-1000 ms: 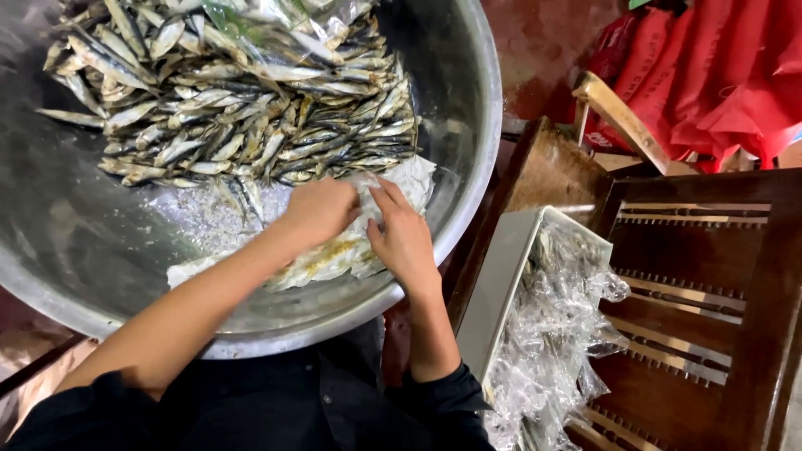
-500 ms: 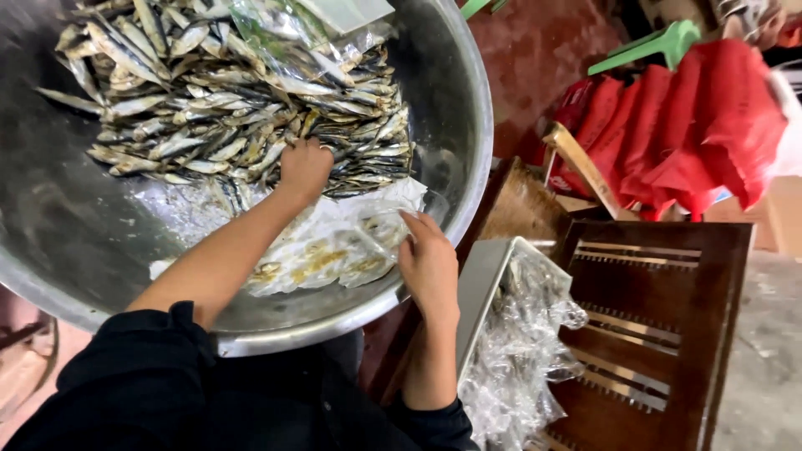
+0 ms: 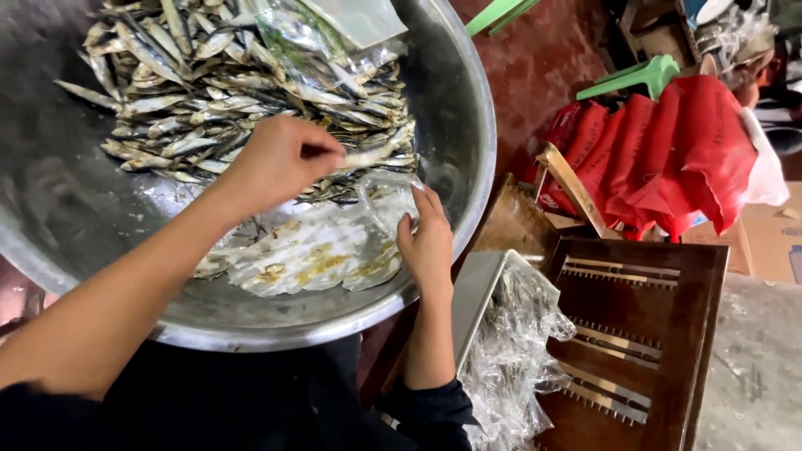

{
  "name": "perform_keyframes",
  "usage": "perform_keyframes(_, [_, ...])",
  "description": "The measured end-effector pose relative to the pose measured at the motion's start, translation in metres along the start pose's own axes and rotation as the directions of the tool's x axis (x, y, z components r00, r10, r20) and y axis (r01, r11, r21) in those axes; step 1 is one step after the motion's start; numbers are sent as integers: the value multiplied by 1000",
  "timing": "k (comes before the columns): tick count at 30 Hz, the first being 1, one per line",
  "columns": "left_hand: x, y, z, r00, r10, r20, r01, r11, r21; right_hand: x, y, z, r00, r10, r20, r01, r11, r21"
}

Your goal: The person sorts through a large basin of small dried fish, selecting them and placing them into small plastic bags.

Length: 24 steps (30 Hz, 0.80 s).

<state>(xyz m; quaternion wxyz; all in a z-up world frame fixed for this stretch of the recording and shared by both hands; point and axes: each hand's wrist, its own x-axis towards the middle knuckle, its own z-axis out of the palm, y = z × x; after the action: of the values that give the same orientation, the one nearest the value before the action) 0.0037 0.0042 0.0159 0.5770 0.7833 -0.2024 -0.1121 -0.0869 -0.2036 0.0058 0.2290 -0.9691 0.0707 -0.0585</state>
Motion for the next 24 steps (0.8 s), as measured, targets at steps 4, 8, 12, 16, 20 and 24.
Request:
perform_keyframes(4, [-19,12,2,996,-22,90,20,999,29,10,-8,11,999,-46,23,46,999,-2])
perform_keyframes(8, [-8,-44,57,994,61,93,-82,965,251,5,-31,14,996,-85,28,87,995,-50])
perform_keyframes(12, [0,-75,97,991,131,21,-120,818,562,-1,-38,19,995,-96,22,97,994,-57])
perform_keyframes(16, [-7,-81,117,969,247,-29,-151,676,722,-5,-49,13,996,-89,-5,89,996,-8])
perform_keyframes(20, [-10,-83,123,949,316,11,-215,620,754,-7,-46,13,995,-96,5,96,995,21])
perform_keyframes(24, [-15,-92,129,965,233,119,-241,615,751,-9,-37,23,992,-115,60,113,993,31])
